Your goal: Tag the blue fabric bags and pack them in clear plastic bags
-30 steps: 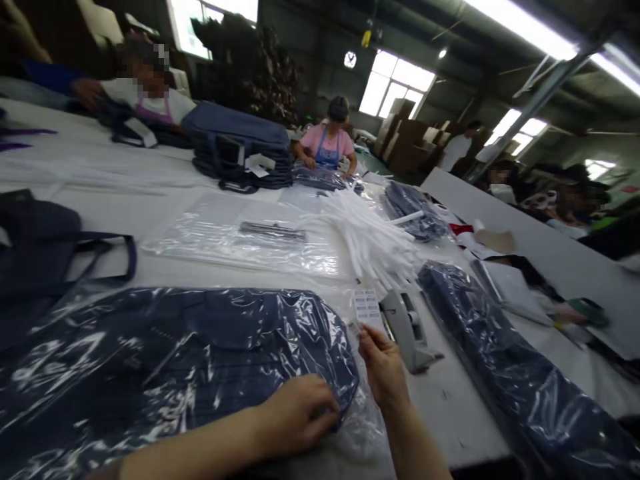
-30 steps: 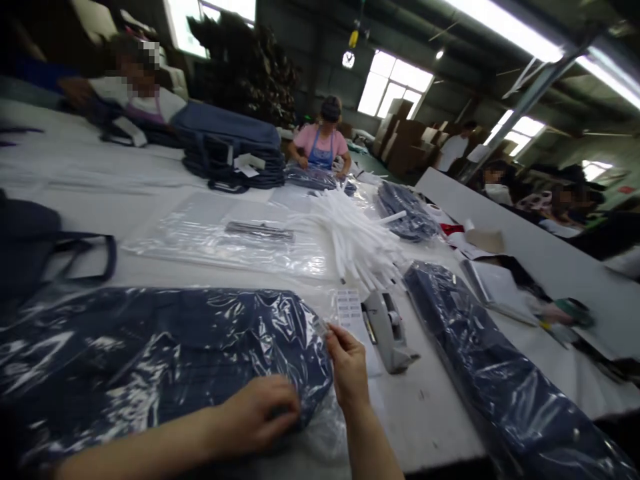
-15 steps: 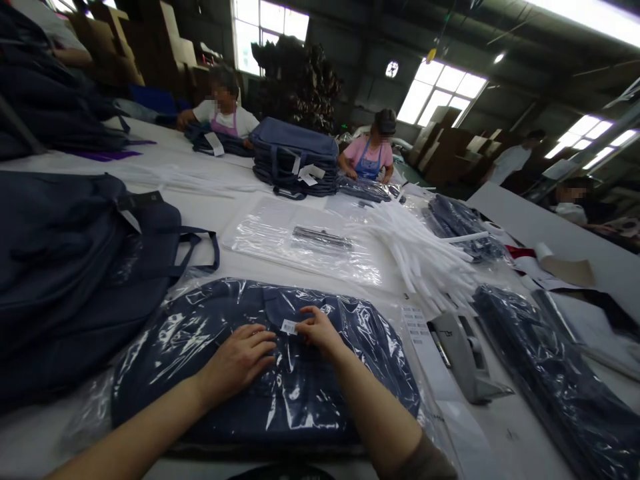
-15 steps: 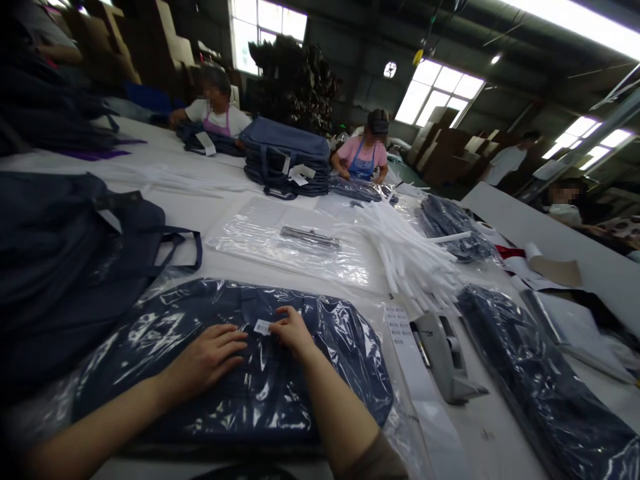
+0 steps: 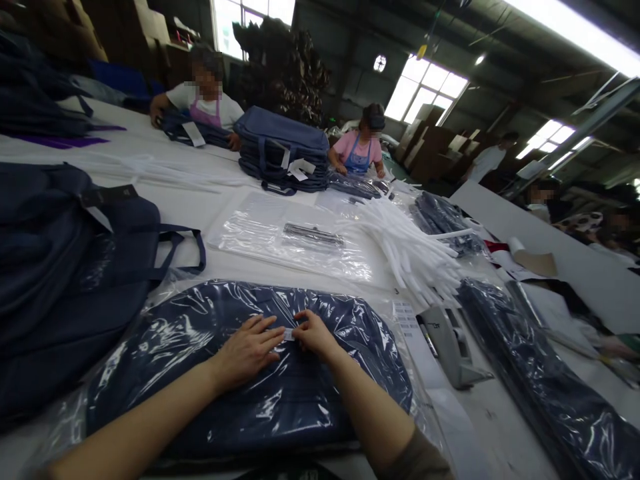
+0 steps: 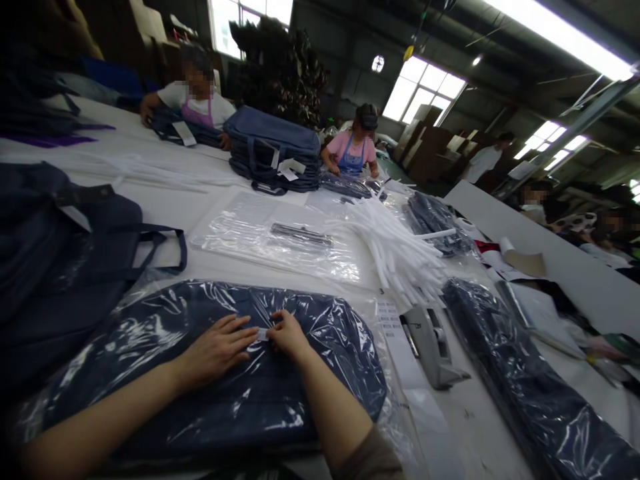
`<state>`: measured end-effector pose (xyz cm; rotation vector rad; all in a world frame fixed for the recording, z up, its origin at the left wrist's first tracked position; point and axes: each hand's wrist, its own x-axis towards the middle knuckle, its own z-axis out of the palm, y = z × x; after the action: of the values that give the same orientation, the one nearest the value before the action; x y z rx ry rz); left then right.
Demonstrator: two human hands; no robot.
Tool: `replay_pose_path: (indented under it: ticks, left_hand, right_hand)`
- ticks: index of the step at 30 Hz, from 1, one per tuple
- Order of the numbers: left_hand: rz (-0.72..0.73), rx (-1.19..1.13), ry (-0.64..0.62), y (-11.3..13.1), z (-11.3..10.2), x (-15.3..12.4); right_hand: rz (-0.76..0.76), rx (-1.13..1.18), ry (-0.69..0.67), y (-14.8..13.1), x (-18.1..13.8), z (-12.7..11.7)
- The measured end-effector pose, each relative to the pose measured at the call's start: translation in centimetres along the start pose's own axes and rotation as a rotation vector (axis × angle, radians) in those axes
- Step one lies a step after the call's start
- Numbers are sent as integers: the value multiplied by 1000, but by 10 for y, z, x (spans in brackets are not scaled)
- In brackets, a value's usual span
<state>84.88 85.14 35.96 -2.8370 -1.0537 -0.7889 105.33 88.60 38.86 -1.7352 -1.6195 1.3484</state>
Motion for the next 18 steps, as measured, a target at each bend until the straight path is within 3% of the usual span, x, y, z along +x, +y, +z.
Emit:
replay_pose_path:
  ticks: [4, 8, 11, 13, 16, 18]
  left_hand:
    - [14, -3, -54, -8, 13, -1]
    - [20, -3, -65, -10, 20, -4]
    - [15, 2, -70, -7, 21, -3]
    - [10, 15, -84, -4, 19, 0]
    - [12, 57, -85, -5, 5, -7]
    - [-28, 96, -37, -10, -12, -26]
  right_hand:
    - [-71, -200, 73, -7, -10, -1]
    - [-238, -407, 222, -7, -31, 4]
    - [-449, -617, 169, 2, -44, 11]
    - [-502, -694, 131, 4, -54, 12]
    - [-503, -583, 203, 4, -89, 7]
    - [-461, -388, 137, 14, -125, 6]
